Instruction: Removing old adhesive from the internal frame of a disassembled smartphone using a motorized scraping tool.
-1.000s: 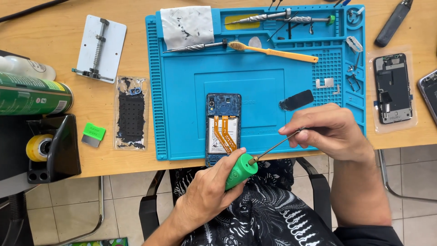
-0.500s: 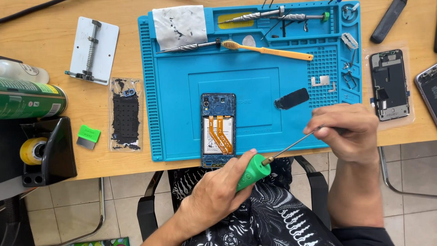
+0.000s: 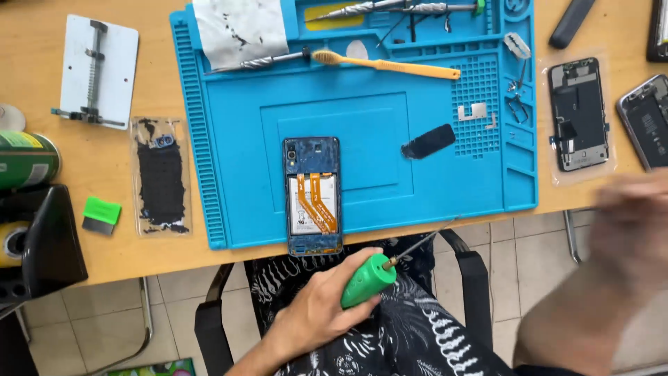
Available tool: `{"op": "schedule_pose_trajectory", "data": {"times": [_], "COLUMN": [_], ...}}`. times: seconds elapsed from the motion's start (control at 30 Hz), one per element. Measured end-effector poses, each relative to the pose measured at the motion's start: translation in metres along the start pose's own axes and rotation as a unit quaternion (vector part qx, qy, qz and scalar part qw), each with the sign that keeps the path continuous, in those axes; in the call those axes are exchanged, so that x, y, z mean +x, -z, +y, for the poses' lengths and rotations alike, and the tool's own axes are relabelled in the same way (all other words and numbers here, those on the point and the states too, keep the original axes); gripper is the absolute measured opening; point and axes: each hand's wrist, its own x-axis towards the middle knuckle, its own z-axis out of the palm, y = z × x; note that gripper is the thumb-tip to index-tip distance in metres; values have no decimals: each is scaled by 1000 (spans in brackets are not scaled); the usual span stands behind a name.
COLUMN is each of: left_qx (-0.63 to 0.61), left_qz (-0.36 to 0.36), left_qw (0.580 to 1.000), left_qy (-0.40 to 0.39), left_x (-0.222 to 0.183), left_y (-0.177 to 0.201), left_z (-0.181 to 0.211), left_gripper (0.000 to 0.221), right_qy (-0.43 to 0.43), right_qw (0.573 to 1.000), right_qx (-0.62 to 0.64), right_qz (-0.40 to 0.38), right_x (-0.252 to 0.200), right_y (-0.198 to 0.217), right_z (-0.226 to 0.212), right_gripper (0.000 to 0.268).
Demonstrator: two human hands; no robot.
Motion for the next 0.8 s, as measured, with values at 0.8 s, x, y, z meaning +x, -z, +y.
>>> {"op": "schedule_pose_trajectory", "data": {"times": [0.8], "left_qx": [52], "left_qz": [-45], "left_qw": [998], "left_qy": [-7], "left_x": [0], "left_y": [10], "left_z": [-10], "left_gripper": [64], "right_qy": [32], "right_qw": [929], "right_qx": [-330], "right_qz": [-167], "right_x": [-33], "right_y": [-92], "right_z": [-58], "right_gripper": [26]}}
